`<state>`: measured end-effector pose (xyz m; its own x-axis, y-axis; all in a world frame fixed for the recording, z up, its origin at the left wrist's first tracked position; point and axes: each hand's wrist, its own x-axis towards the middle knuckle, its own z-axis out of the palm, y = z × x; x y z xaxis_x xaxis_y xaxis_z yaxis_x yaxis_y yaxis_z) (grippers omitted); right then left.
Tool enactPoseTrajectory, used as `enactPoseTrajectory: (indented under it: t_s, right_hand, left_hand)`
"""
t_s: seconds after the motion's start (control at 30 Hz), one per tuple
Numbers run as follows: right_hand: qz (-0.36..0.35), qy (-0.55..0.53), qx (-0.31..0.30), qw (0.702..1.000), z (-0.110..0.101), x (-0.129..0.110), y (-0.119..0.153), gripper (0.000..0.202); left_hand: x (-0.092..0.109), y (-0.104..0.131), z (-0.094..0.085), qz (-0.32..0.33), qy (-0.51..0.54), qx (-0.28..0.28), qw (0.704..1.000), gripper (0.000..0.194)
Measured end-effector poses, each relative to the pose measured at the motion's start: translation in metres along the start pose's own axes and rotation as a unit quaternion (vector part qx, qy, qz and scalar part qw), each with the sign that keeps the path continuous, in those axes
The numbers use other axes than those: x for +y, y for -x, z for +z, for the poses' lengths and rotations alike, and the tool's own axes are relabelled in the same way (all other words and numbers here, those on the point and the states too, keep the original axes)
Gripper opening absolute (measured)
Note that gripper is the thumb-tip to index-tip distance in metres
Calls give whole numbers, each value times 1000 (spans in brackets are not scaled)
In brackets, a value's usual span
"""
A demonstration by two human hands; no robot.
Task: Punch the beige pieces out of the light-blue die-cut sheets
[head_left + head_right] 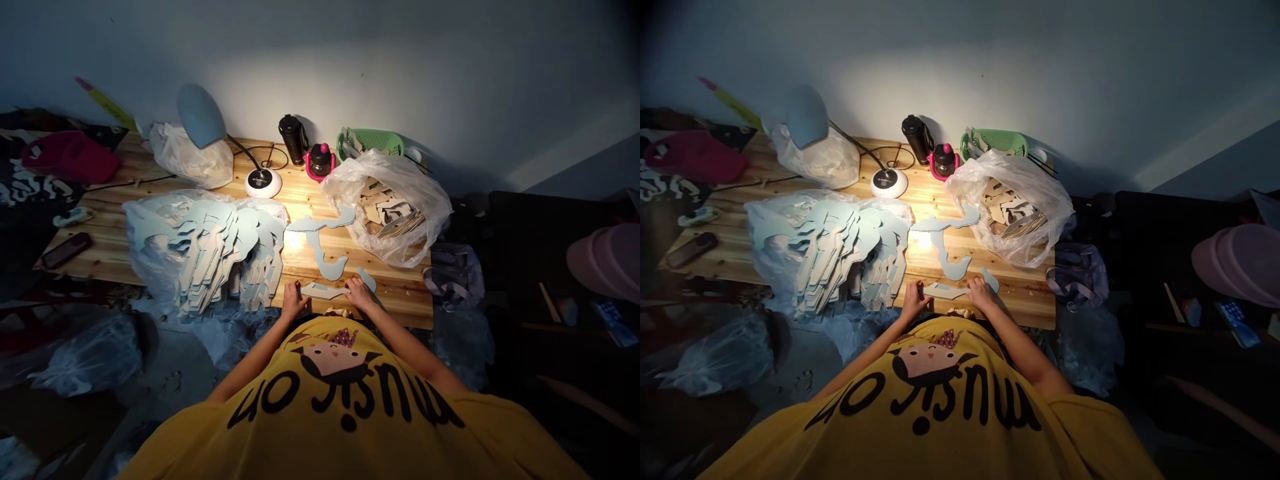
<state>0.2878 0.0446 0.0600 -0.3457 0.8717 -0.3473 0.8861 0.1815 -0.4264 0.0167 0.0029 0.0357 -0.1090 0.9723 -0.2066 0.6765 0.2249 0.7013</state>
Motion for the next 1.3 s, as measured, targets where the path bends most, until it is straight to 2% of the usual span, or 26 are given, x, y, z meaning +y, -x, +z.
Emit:
enactPoseTrajectory:
  t_s: [0.2, 0.3, 0.4, 0.5, 0.57, 0.63, 0.7, 0.83, 0.9, 0.97, 1.07, 1.3]
  right_hand:
    - [-14, 26, 1, 1000, -7, -3, 1, 17]
    - [-19, 29, -19, 999, -8, -4, 2, 15]
    - [-26, 1, -33, 999, -8, -2, 2, 23]
    - [-52, -39, -48, 997, -11, 4, 3, 21]
    - [-85, -67, -45, 993, -18, 8, 1, 11]
    - [-116, -101, -22, 988, -31, 11, -2, 13]
    - [-147, -138, 16, 979, -50, 9, -7, 19]
    - [-208, -208, 81, 952, -89, -7, -18, 26]
    - [-209, -234, 90, 945, -103, -16, -20, 28]
    - [-190, -258, 79, 944, -113, -24, -18, 29]
    - [-169, -291, 56, 940, -126, -32, -9, 24]
    - [-193, -300, 64, 932, -172, -57, 15, 38]
  left_hand:
    - [5, -9, -2, -11, 38, -31, 999, 57]
    - [4, -8, -6, -23, 21, -1, 1000, 58]
    - [2, -7, -10, -21, 16, 21, 999, 49]
    - [3, -8, -17, -26, 59, -28, 998, 33]
    - [9, -9, -27, -37, 131, -85, 987, 33]
    - [21, -9, -40, -50, 231, -131, 963, 40]
    - [39, -10, -58, -60, 321, -137, 935, 47]
    - [86, -15, -96, -52, 384, -43, 921, 42]
    - [106, -18, -111, -47, 401, -23, 915, 41]
    - [118, -22, -121, -43, 417, -18, 908, 42]
    - [121, -23, -131, -55, 447, -4, 893, 45]
    - [108, -15, -147, -86, 499, 13, 862, 46]
